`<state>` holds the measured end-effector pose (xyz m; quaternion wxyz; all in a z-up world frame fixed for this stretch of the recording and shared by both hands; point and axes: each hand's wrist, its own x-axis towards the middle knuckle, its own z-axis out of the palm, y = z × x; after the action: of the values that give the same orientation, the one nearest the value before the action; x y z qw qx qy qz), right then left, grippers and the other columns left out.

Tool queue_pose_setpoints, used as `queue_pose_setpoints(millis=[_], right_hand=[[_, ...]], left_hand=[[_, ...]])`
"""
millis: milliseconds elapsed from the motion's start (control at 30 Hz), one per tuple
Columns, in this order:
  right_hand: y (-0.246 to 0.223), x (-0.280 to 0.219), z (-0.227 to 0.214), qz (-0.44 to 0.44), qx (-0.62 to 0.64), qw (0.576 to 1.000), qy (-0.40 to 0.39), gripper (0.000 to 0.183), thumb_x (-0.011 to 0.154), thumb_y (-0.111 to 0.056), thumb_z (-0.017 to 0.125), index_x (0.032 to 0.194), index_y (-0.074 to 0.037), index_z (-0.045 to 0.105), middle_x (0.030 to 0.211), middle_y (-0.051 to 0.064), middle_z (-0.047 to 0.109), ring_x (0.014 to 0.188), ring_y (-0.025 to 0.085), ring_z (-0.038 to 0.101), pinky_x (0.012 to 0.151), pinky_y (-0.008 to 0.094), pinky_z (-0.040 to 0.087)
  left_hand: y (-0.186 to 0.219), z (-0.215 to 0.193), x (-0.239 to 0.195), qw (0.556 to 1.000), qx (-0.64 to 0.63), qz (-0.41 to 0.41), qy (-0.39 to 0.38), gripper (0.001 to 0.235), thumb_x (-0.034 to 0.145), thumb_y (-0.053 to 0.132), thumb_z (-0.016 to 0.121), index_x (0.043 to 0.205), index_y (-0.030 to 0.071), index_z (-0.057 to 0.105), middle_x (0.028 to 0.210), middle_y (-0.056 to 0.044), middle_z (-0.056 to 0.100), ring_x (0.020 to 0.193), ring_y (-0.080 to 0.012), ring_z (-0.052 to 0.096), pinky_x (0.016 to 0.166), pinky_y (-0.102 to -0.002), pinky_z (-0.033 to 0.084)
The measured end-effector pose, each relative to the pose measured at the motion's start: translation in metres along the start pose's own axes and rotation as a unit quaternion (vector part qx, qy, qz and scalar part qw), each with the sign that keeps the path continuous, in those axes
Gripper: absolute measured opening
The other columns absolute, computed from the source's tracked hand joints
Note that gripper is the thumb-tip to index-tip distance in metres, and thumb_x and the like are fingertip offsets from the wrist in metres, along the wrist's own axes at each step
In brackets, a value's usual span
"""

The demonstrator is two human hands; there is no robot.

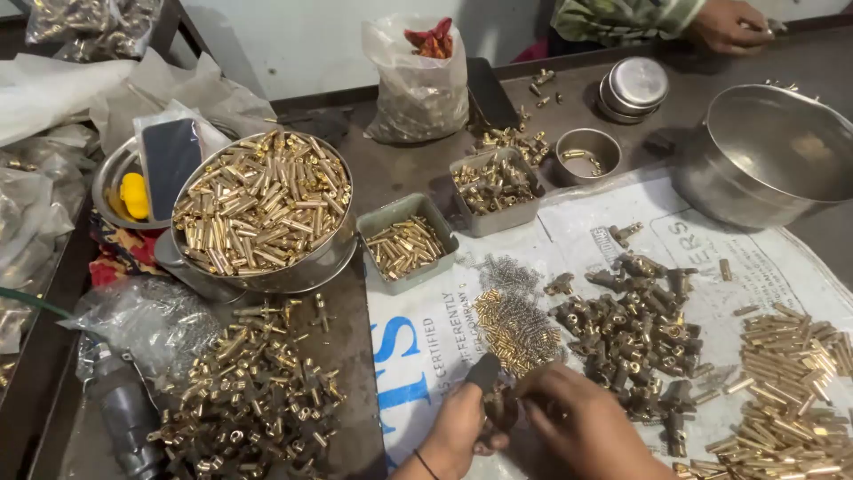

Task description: The worker is manually assembling small brass metal components at a workshop table.

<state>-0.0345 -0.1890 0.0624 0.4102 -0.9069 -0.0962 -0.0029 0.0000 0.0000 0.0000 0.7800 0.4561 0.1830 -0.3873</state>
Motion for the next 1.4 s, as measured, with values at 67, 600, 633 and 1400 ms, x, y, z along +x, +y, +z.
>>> queue_pose_setpoints(millis=[67,600,633,1400], right_hand=[[0.003,0.0,0.003,-0.044,-0.001,0.999,-0.006,0.022,0.078,-0.008,0.076,0.1,-0.008,0.073,0.098,0.008,0.074,0.09,0.029,0.075,0.078,0.038,0.06],[-0.012,-0.003,0.014,0.021,-0.114,0.993,0.003,0.031,0.076,-0.021,0.08,0.106,-0.016,0.077,0.127,0.003,0.067,0.098,0.028,0.073,0.08,0.039,0.06],[-0.006,-0.002,0.011,0.02,-0.114,0.993,0.003,0.031,0.076,-0.021,0.08,0.106,-0.016,0.077,0.127,0.003,0.067,0.098,0.028,0.073,0.08,0.039,0.06],[0.023,-0.007,0.013,0.04,-0.252,0.966,-0.046,0.021,0.081,-0.026,0.072,0.1,-0.019,0.076,0.093,0.002,0.067,0.086,0.027,0.071,0.073,0.04,0.058]], left_hand=[[-0.026,-0.019,0.028,1.0,-0.003,0.02,-0.009,0.039,0.104,0.042,0.049,0.089,0.007,0.061,0.063,-0.005,0.054,0.041,-0.0169,0.054,0.034,-0.028,0.027],[-0.047,-0.031,0.052,0.996,-0.046,0.082,0.005,0.032,0.097,0.023,0.05,0.113,-0.001,0.063,0.085,-0.01,0.07,0.058,-0.02,0.068,0.049,-0.036,0.056],[-0.035,-0.02,0.036,0.995,-0.046,0.083,0.005,0.032,0.097,0.023,0.05,0.113,-0.001,0.063,0.085,-0.01,0.07,0.058,-0.02,0.068,0.049,-0.036,0.056],[-0.009,-0.009,0.011,0.998,-0.006,-0.007,-0.056,0.059,0.105,0.057,0.048,0.079,0.005,0.059,0.063,-0.008,0.054,0.044,-0.0125,0.043,0.038,-0.027,0.026]])
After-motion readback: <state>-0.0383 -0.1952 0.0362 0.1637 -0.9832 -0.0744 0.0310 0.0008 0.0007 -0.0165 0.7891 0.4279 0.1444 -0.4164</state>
